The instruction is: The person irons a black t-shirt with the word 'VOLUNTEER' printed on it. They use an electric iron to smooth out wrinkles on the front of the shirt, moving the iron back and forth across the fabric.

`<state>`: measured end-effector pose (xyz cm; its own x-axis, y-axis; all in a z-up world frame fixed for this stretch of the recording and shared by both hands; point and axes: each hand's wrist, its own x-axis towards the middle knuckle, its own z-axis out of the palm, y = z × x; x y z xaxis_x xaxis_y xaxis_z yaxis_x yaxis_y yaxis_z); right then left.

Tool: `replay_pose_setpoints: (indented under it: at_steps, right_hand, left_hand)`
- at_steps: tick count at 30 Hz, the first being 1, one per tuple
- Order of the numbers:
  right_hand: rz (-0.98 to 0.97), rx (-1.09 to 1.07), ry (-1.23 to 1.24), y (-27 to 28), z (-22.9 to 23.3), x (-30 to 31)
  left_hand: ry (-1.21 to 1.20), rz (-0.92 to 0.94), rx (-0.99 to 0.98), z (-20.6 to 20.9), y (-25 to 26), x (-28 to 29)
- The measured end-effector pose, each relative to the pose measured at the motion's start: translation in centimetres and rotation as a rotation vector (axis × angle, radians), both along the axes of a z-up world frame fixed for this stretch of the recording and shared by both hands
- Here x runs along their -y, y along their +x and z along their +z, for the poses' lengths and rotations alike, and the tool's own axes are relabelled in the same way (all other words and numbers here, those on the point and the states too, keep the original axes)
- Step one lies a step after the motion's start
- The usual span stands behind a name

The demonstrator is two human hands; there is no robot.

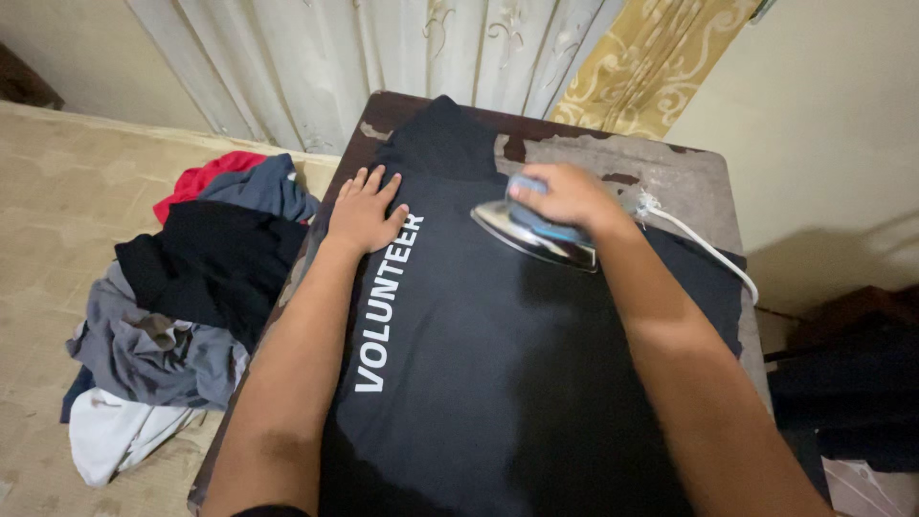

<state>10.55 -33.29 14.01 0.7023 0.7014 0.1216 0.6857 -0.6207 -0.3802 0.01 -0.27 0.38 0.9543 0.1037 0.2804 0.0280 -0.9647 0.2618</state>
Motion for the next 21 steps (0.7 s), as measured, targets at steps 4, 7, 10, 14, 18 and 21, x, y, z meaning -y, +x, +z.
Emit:
replay_pose_setpoints:
  at_steps: [4, 7, 10, 14, 18, 21]
  right_hand:
    - [0.121, -0.114, -0.039, -1.0, 0.2, 0.2]
    - [0.007, -0.119, -0.071, -1.1, 0.4, -0.7]
    - [-0.072, -0.041, -0.045, -0.8, -0.1, -1.8]
    - [-0.038, -0.046, -0.004, -0.3, -0.5, -1.9]
    - [0.211, -0.108, 0.017, -0.5, -0.6, -1.2]
    - [0.162, -0.154, -0.012, -0.8, -0.4, -1.6]
  left_hand:
    - [-0.014, 0.003, 0.0, 0.3, -0.1, 0.2]
    - [-0.014, 0.008, 0.007, 0.3, -0.1, 0.1]
    - [-0.004, 0.008, 0.01, 0.0, -0.2, 0.2]
    - [0.004, 0.022, 0.002, 0.4, 0.1, 0.1]
    - [0.005, 0.031, -0.018, 0.4, 0.1, 0.1]
    - [-0.012, 0.022, -0.013, 0.2, 0.0, -0.1]
